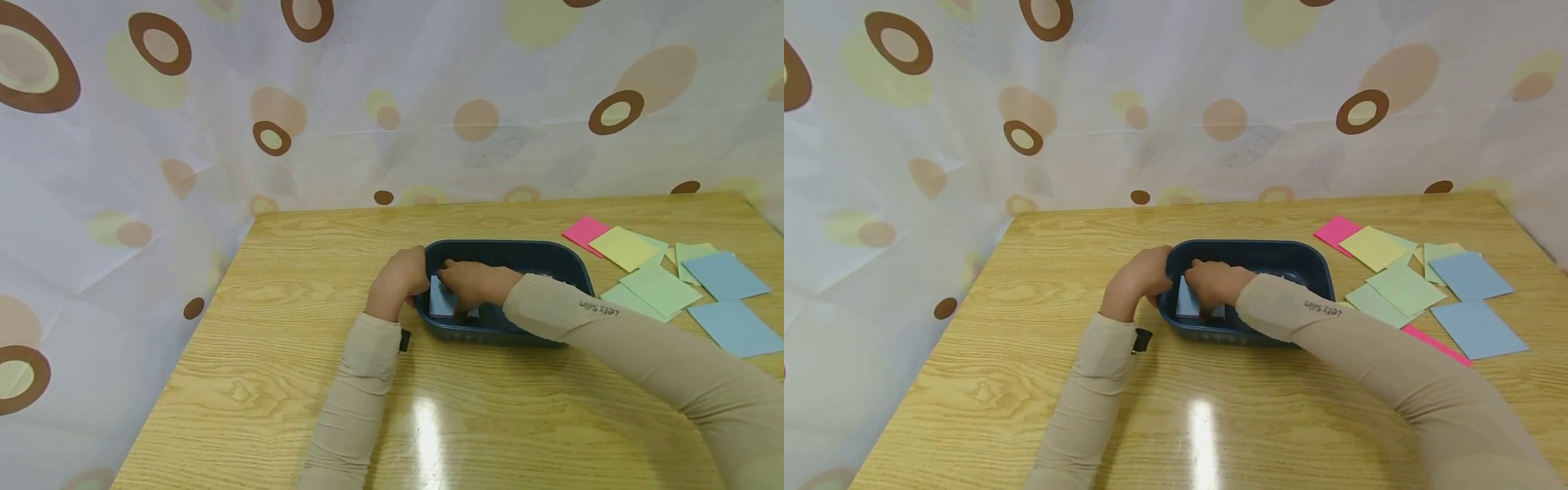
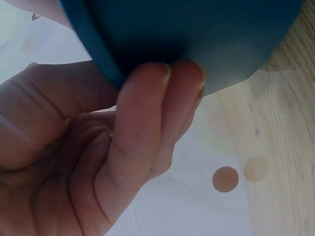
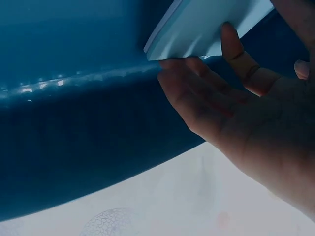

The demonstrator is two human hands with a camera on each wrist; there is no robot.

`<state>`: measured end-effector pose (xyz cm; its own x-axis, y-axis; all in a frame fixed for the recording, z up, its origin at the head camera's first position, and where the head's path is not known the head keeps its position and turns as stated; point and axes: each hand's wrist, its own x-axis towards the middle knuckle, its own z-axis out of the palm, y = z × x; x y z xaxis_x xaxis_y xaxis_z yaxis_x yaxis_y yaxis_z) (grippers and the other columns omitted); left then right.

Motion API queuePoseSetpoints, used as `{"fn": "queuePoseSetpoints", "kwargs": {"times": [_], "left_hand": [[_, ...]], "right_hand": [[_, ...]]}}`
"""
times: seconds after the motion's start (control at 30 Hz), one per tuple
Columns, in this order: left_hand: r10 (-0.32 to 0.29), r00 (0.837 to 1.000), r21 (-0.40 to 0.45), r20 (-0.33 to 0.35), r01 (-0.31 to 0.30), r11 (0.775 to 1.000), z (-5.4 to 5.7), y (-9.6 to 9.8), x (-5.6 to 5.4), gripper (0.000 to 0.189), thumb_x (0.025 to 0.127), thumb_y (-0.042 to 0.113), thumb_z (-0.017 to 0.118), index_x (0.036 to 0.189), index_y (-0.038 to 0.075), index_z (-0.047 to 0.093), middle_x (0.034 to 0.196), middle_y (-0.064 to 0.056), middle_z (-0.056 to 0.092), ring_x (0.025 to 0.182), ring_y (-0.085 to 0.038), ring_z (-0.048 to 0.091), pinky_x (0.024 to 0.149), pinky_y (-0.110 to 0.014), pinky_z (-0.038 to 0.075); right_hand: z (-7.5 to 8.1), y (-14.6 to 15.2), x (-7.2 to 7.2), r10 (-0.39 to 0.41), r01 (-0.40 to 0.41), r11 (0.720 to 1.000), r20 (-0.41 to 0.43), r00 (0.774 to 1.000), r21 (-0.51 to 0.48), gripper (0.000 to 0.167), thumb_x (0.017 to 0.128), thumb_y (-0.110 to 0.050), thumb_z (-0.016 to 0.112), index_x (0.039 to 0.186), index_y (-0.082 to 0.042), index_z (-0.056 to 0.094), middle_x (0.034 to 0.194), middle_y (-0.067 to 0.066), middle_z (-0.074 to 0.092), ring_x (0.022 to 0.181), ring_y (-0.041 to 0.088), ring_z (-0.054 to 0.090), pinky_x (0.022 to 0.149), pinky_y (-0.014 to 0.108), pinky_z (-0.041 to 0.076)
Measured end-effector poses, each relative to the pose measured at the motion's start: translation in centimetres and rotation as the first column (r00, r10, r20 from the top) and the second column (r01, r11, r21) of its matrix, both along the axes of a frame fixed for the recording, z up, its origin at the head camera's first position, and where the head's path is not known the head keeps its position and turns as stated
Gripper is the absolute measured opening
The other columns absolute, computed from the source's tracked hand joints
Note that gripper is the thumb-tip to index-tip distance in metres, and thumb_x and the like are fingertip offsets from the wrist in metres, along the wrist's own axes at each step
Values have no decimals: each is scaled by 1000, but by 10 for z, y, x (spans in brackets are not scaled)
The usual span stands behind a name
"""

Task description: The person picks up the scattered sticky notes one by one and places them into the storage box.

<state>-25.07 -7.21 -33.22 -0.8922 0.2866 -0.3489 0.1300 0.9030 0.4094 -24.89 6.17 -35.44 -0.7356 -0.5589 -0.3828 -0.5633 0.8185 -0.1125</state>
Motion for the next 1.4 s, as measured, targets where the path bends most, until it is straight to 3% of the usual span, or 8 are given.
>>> {"fn": "queuePoseSetpoints", "kwargs": {"times": [0.43, 0.67, 0.83, 0.93, 1.03, 1.17, 1.3, 1.4], "left_hand": [[13, 1000, 23, 23, -13, 1000, 1, -3, -1, 48, 93, 1, 56, 138, 0, 42, 127, -23, 57, 49, -19, 64, 44, -23, 54], [9, 1000, 25, 15, -9, 1000, -1, -3, -1, 45, 93, 1, 54, 137, 0, 44, 127, -24, 57, 48, -19, 64, 44, -23, 54], [17, 1000, 35, 14, -18, 999, -1, -3, 1, 43, 92, 0, 55, 135, 0, 46, 122, -23, 60, 47, -19, 64, 44, -23, 54], [23, 1000, 34, 11, -23, 999, -1, -2, 1, 44, 92, -1, 56, 134, 0, 47, 123, -23, 59, 48, -19, 64, 44, -23, 54], [22, 1000, 29, 8, -22, 999, -1, -1, 1, 49, 91, -1, 56, 138, 1, 44, 126, -24, 57, 48, -19, 65, 43, -23, 54], [19, 1000, 22, 6, -19, 1000, -1, 1, 1, 55, 91, -1, 55, 144, 3, 39, 130, -24, 55, 48, -19, 65, 43, -23, 53], [21, 1000, 29, 5, -22, 999, 0, 1, 1, 53, 92, -2, 54, 142, 2, 40, 129, -24, 56, 48, -20, 65, 46, -24, 55], [22, 1000, 38, 7, -22, 999, 1, 0, 2, 50, 91, -3, 55, 139, 0, 43, 126, -24, 57, 49, -21, 66, 47, -26, 56]], "right_hand": [[2, 5, 6, -4, 4, 999, -4, 1000, -54, 48, 76, -26, 83, 109, 1, 60, 94, 9, 51, 83, 21, 51, 73, 33, 50], [15, 8, 13, -11, 13, 998, 19, 1000, -65, 46, 80, -27, 80, 111, 1, 63, 102, 12, 55, 90, 23, 55, 79, 35, 53], [38, 21, 17, 3, 3, 973, 22, 1000, -233, 38, 87, -21, 73, 115, 2, 62, 111, 16, 57, 100, 30, 58, 85, 42, 53], [54, 38, 14, 2, -9, 913, -17, 1000, -407, 29, 90, -18, 69, 111, 0, 64, 112, 15, 61, 104, 32, 59, 89, 46, 51], [69, 61, 8, -78, 21, 840, -81, 994, -543, 21, 92, -15, 66, 106, 0, 66, 105, 14, 65, 99, 32, 62, 87, 48, 53], [79, 102, -5, -274, 149, 799, -133, 952, -582, 23, 95, -15, 61, 109, 2, 65, 103, 18, 66, 96, 35, 64, 83, 50, 54], [70, 153, -24, -385, 246, 817, -174, 906, -522, 27, 97, -13, 56, 115, 7, 61, 109, 26, 62, 100, 42, 60, 81, 55, 53], [54, 189, -35, -392, 282, 850, -179, 902, -445, 28, 95, -8, 55, 116, 11, 59, 111, 30, 60, 100, 46, 58, 81, 57, 51]]}}
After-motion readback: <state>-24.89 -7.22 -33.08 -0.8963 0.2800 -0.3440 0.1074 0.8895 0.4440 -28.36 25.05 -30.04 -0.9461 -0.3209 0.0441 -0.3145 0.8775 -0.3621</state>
